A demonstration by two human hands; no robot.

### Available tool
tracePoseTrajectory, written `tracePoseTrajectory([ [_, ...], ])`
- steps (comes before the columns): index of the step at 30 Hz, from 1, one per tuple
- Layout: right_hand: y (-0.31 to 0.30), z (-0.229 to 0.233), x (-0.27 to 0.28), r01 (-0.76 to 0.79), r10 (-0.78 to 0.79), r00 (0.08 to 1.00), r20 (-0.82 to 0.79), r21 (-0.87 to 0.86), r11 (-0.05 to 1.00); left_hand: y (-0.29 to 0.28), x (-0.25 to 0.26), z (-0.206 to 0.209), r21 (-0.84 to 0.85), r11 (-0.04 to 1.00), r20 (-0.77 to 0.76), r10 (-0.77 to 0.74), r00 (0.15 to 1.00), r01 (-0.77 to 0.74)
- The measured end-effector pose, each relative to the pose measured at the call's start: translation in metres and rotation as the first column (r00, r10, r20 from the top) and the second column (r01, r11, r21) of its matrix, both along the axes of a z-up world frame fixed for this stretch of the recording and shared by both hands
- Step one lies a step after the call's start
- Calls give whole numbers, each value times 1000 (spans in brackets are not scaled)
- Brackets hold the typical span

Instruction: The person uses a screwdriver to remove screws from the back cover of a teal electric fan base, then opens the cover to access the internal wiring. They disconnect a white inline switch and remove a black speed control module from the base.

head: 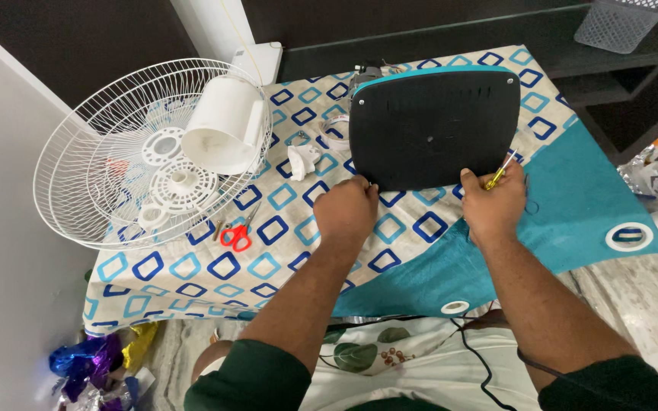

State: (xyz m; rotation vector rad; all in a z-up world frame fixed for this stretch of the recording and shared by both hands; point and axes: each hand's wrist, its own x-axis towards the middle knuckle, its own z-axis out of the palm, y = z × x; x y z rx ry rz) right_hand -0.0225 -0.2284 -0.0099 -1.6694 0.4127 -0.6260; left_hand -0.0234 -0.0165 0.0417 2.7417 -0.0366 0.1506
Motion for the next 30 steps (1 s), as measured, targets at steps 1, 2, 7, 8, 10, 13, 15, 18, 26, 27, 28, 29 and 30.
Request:
tracePoseTrajectory([
  [1,0,-1,1,-1,1,1000,23,-4,1000,1,1,-1,11,1000,-14,4,1000,-3],
  [2,-1,-2,1,0,1,999,43,-9,1000,0,2,-2,19,1000,-31,5,1000,-5],
  [7,-5,-10,4,41,-33,998,56,-150,988,7,3,-9,-37,999,24,26,999,-25],
  [8,-5,-11,5,42,-36,998,53,-119,992,10,1,-11,-61,998,88,35,995,-29],
  [10,-5,-12,6,14,-10,997,81,-42,999,21,-2,-14,-120,991,176,74,982,-53],
  [13,-4,-12,7,-1,-1,993,117,19,1000,50,-6,-18,-216,970,261,165,951,-109],
  [15,-4,-11,6,8,-8,993,116,5,1000,73,-10,-23,-268,952,327,232,916,-146],
  [18,-3,-10,5,21,-17,995,102,-38,999,106,-9,-26,-206,945,268,303,915,-253],
  [26,0,-5,5,2,-7,998,60,81,997,118,-11,-27,-133,964,226,256,940,-231],
  [27,-2,-7,5,-23,16,998,66,110,994,115,-11,-25,-160,962,206,251,946,-221],
  [28,-5,-9,6,-46,36,997,73,139,989,111,-9,-23,-183,968,246,212,946,-170],
  [29,-9,-11,7,-69,56,995,82,167,984,108,-8,-19,-204,972,287,174,942,-118],
  [30,-12,-14,9,-89,69,993,98,222,971,104,-7,-16,-223,973,327,139,935,-66],
])
